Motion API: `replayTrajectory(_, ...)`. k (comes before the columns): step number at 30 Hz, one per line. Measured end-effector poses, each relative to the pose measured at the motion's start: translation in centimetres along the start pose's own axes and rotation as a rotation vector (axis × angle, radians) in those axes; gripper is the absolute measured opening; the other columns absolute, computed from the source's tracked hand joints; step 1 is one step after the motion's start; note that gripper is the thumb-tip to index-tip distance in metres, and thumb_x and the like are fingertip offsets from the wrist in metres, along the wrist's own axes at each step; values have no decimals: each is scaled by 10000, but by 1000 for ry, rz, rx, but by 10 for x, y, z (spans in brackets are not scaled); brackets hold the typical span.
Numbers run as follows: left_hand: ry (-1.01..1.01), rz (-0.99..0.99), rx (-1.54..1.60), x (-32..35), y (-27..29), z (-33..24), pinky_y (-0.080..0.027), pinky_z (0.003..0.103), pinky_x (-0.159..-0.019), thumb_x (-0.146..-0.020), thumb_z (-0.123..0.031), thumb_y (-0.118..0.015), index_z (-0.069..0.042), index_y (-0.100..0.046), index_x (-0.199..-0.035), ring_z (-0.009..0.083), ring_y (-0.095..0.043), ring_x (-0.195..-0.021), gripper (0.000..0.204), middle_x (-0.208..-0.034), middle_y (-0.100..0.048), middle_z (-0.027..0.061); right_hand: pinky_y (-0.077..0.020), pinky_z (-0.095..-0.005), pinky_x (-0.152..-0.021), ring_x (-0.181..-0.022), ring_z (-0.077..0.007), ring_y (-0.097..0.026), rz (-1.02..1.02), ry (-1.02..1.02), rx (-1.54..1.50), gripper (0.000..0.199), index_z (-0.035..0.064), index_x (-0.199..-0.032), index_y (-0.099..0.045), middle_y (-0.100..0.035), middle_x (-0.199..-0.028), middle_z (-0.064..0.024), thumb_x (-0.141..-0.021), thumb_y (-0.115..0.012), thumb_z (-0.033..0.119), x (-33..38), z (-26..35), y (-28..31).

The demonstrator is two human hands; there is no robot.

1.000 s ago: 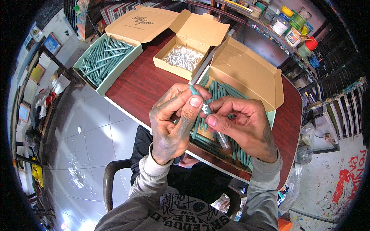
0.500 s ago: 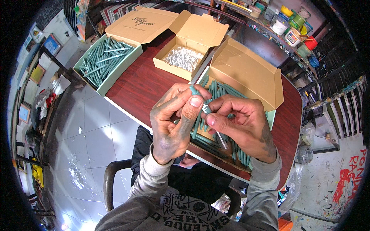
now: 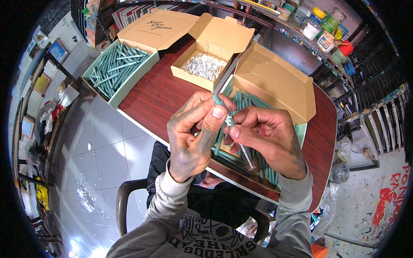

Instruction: The person puts white plastic tips and caps into green tubes by hand, then places the assembled pens into a cardboard box on a table.

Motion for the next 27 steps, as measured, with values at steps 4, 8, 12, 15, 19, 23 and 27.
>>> replayTrajectory(4,30,-8,64,-3,1,2,-430,191,-603,-1007,-195,-620,33,-702,-1057,56,-583,-726,248,-957,-622,55,-549,-285,-686,-767,-125,-649,-19,-29,-73,127,-28,-905,-674,-695,-860,-98,-923,-713,92,-1,2,-3)
replayTrajectory(8,8,30,46,-6,5,0,-437,196,-610,-1006,-204,-623,22,-707,-1067,63,-586,-728,249,-992,-636,67,-589,-316,-581,-748,-148,-664,-41,48,-112,150,-50,-895,-666,-691,-855,-130,-925,-705,91,-2,-4,-6)
replayTrajectory(12,-35,32,81,-4,6,-2,-444,203,-621,-1002,-198,-627,17,-706,-1101,67,-586,-739,250,-1022,-647,73,-600,-322,-506,-722,-166,-677,-53,87,-113,134,-71,-906,-665,-690,-864,-154,-925,-692,59,2,2,-11)
replayTrajectory(15,-74,48,16,-4,5,-8,-444,204,-626,-975,-189,-665,11,-706,-1128,60,-556,-740,255,-1031,-651,73,-600,-318,-502,-719,-174,-686,-65,125,-97,113,-82,-934,-663,-691,-883,-155,-925,-682,28,6,6,-14)
replayTrajectory(19,-76,92,-70,-1,6,-15,-438,201,-623,-912,-153,-740,8,-705,-1145,57,-506,-733,285,-1058,-659,83,-601,-306,-507,-742,-173,-693,-52,250,-79,107,-95,-962,-651,-688,-906,-148,-926,-674,3,7,10,-15)
replayTrajectory(23,-54,87,-10,4,7,-11,-440,199,-622,-929,-149,-718,14,-707,-1108,68,-537,-756,243,-1056,-661,89,-610,-286,-535,-785,-171,-695,-71,344,30,99,-99,-958,-642,-667,-919,-135,-928,-666,-8,9,5,-19)
replayTrajectory(27,-174,-11,-96,4,6,-4,-420,220,-603,-938,-149,-697,19,-706,-1042,91,-534,-711,198,-973,-667,90,-610,-273,-553,-801,-165,-688,-82,324,12,77,-96,-939,-641,-641,-944,-122,-927,-659,-22,9,3,-24)
Point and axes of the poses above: each hand's wrist, its own x-axis away from the middle knuckle, its own y-axis out of the back of the hand, z = x × y, the point moved 2 cm from there along -x, towards the middle knuckle
